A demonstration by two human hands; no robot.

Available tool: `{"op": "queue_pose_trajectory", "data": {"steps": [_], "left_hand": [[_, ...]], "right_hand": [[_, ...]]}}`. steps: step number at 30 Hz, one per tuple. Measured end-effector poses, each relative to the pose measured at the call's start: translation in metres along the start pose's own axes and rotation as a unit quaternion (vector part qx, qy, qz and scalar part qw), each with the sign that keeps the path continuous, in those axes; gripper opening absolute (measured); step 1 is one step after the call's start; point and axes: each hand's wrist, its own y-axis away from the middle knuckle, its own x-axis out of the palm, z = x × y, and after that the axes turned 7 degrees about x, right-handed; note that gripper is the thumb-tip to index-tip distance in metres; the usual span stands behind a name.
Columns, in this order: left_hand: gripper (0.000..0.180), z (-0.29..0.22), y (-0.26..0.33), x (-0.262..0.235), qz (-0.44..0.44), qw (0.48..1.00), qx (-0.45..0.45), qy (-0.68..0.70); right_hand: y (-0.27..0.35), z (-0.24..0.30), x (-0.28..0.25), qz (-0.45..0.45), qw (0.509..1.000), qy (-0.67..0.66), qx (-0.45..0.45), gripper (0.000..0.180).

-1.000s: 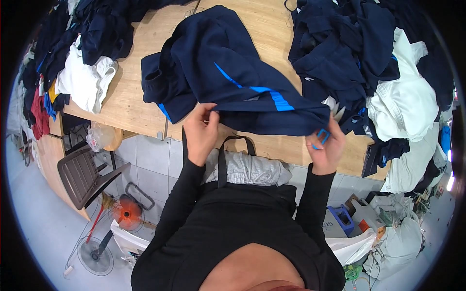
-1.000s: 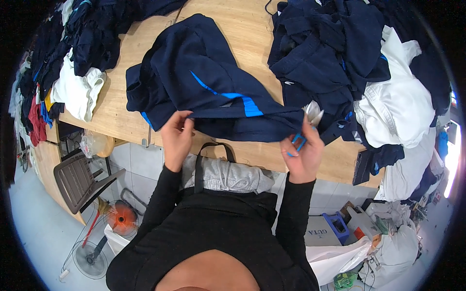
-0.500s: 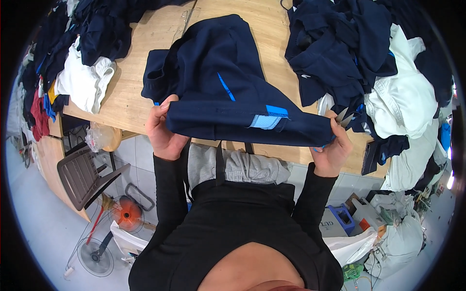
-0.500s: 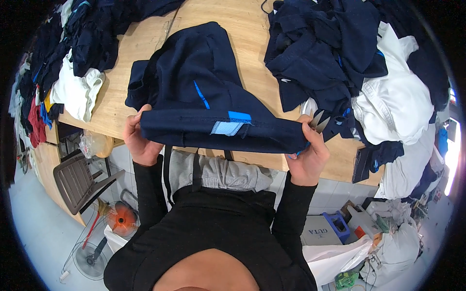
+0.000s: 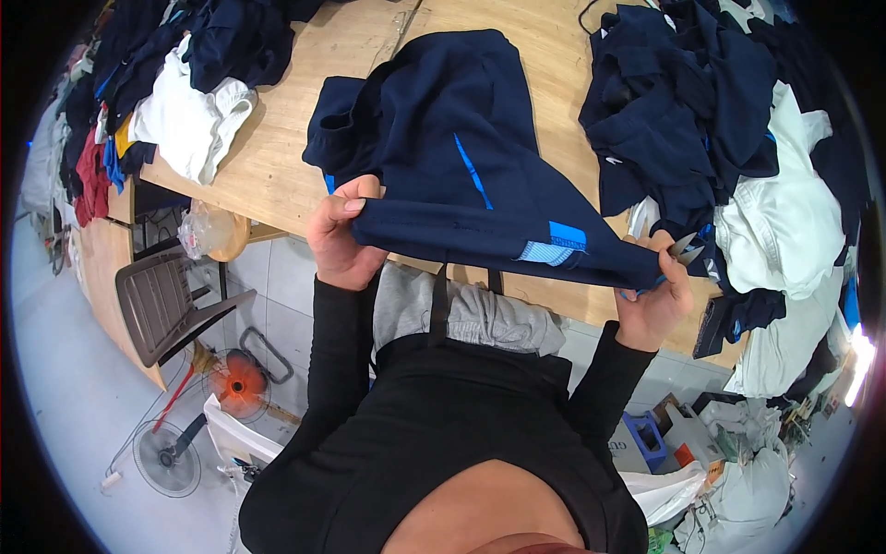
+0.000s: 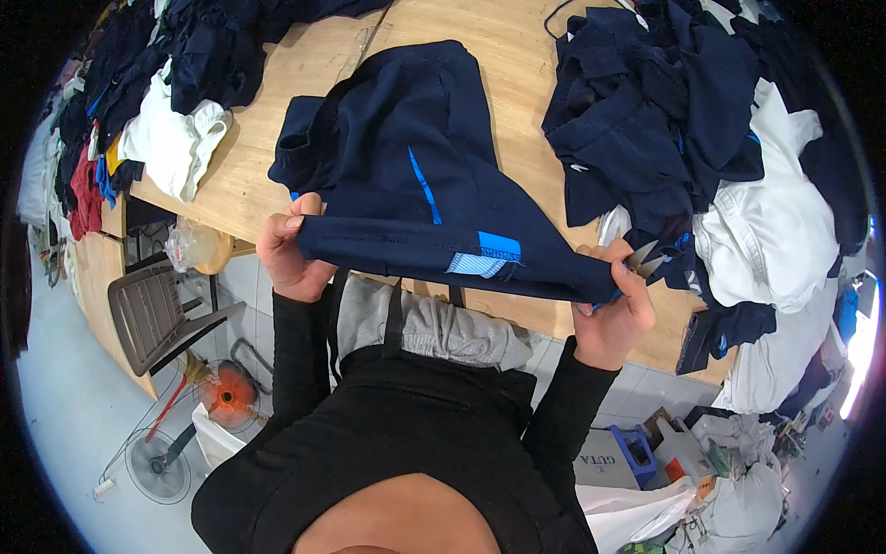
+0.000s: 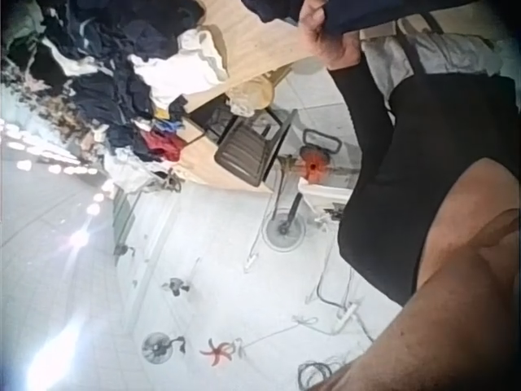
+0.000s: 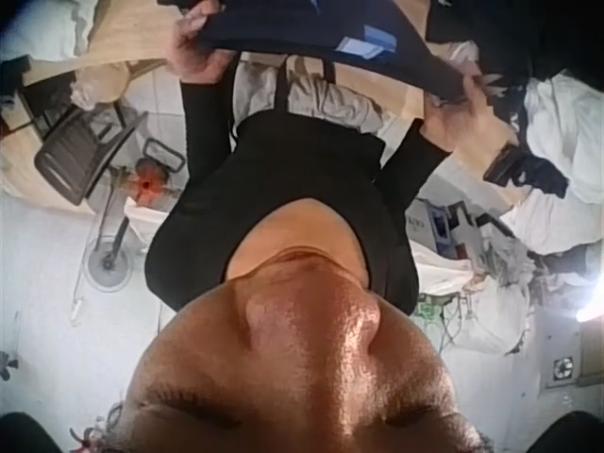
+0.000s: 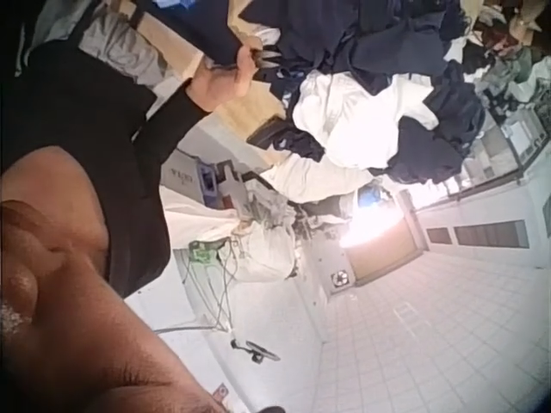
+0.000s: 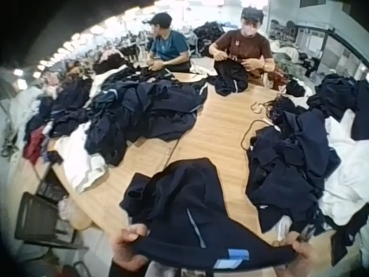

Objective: Trim loose threads from navy blue garments using small thread cutters on a factory work table.

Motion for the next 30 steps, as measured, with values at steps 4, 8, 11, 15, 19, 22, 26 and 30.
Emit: {"op": "queue_pose_trajectory", "data": {"steps": [4,8,11,15,19,22,26,30], "left_hand": [[0.025,0.005,-0.002,-0.001,0.002,0.993,-0.014,0.118],[0.086,0.010,-0.004,-0.001,0.021,0.963,0.000,0.270],[0.081,0.014,-0.002,0.007,-0.020,0.955,0.021,0.297],[0.082,0.013,0.000,0.011,-0.034,0.951,0.034,0.305],[0.076,0.009,0.004,0.020,-0.019,0.980,-0.001,0.199],[0.073,-0.005,0.015,0.013,0.042,0.970,-0.043,-0.237],[0.045,0.001,-0.001,0.032,0.128,0.597,0.080,-0.788],[0.026,0.017,-0.024,0.081,0.112,0.772,0.044,-0.625]], "right_hand": [[-0.002,0.003,-0.005,-0.018,1.000,-0.016,0.017,0.020],[-0.015,0.007,-0.029,-0.114,0.967,-0.180,0.141,0.018],[-0.021,0.003,-0.040,-0.054,0.955,-0.221,0.189,0.020],[-0.019,0.002,-0.045,-0.052,0.960,-0.214,0.171,0.021],[-0.012,0.007,-0.044,-0.050,0.961,-0.216,0.168,0.018],[0.000,0.003,-0.014,-0.049,0.989,-0.110,0.086,0.020],[0.002,-0.011,0.011,-0.090,0.995,0.033,-0.003,0.015],[-0.002,-0.002,0.017,0.016,0.992,0.124,0.019,0.009]]}}
